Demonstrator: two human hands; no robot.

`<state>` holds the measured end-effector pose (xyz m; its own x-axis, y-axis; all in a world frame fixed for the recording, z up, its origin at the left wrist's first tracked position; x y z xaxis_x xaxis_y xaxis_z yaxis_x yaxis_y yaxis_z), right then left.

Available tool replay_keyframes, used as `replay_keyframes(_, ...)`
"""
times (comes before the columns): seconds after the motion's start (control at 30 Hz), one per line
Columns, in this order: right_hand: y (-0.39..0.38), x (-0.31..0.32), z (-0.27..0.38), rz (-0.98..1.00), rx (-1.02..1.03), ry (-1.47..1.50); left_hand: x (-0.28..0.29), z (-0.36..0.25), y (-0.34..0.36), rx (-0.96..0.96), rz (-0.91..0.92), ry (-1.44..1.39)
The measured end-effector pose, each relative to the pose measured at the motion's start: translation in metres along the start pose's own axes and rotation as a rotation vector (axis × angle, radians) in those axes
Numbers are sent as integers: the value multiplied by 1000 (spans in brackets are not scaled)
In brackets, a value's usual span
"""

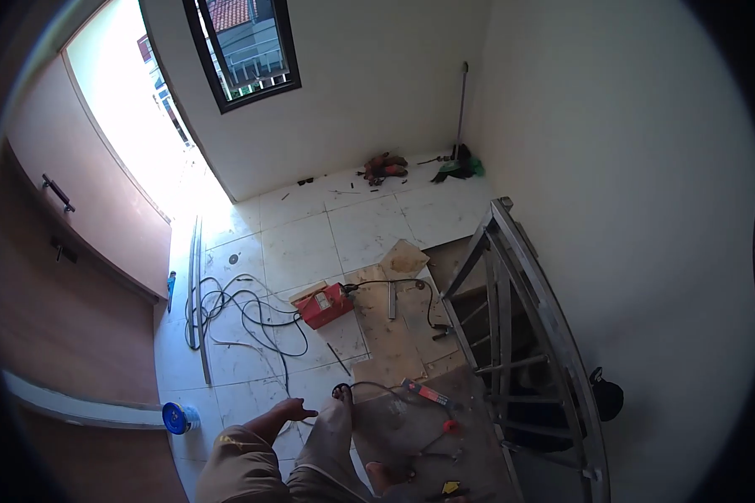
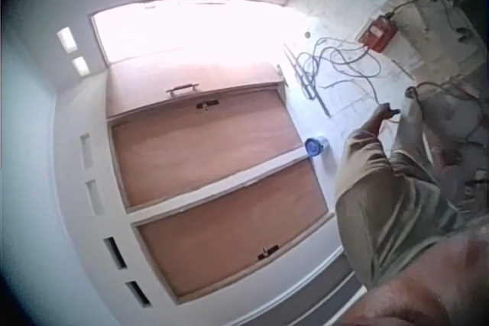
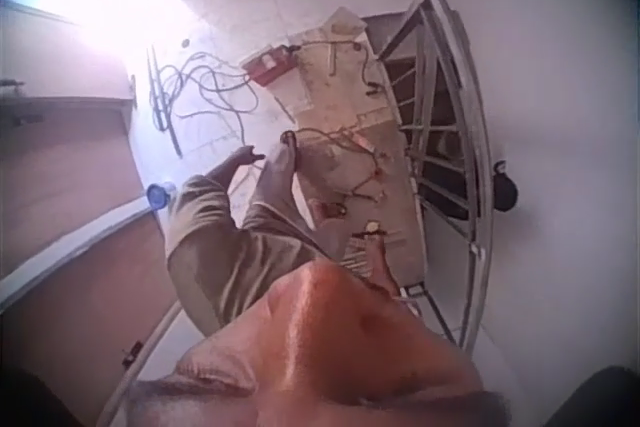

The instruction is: Install and measure a metal staircase railing frame using tools.

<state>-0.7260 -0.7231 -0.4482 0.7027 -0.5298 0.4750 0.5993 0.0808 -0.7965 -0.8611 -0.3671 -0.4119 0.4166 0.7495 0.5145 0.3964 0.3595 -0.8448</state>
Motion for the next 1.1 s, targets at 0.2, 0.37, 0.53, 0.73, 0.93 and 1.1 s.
replay_keyframes(0.2, 118, -7, -119, 257, 242, -615, -44, 157, -47, 437, 90, -644)
replay_keyframes(0.37, 30, 44, 107, 327, -202, -553, -30, 75, -55, 375, 310, -1212)
replay_keyframes(0.53, 67, 8, 295, 379, 206, -835, 1, 49, -35, -32, 245, -1271)
replay_keyframes(0.73, 93, -14, 454, 62, 288, -790, 92, 70, -46, -74, 206, -1356)
replay_keyframes(0.93, 140, -72, 623, 80, 402, -983, 182, 84, 28, -17, 222, -1430)
replay_keyframes(1.1, 270, -106, 742, 168, 583, -428, 264, 141, 116, 207, 16, -1949)
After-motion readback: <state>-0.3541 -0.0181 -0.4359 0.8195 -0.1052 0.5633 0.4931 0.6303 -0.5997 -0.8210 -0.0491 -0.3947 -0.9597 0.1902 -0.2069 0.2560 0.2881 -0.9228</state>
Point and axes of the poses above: each hand's wrist, its own y-axis towards the middle knuckle, its own x-axis out of the back of the hand, z = x × y, the point moved 7 cm from there along y, towards the middle knuckle, and after that the axes turned 4 degrees about -z, right-handed, at the moved point
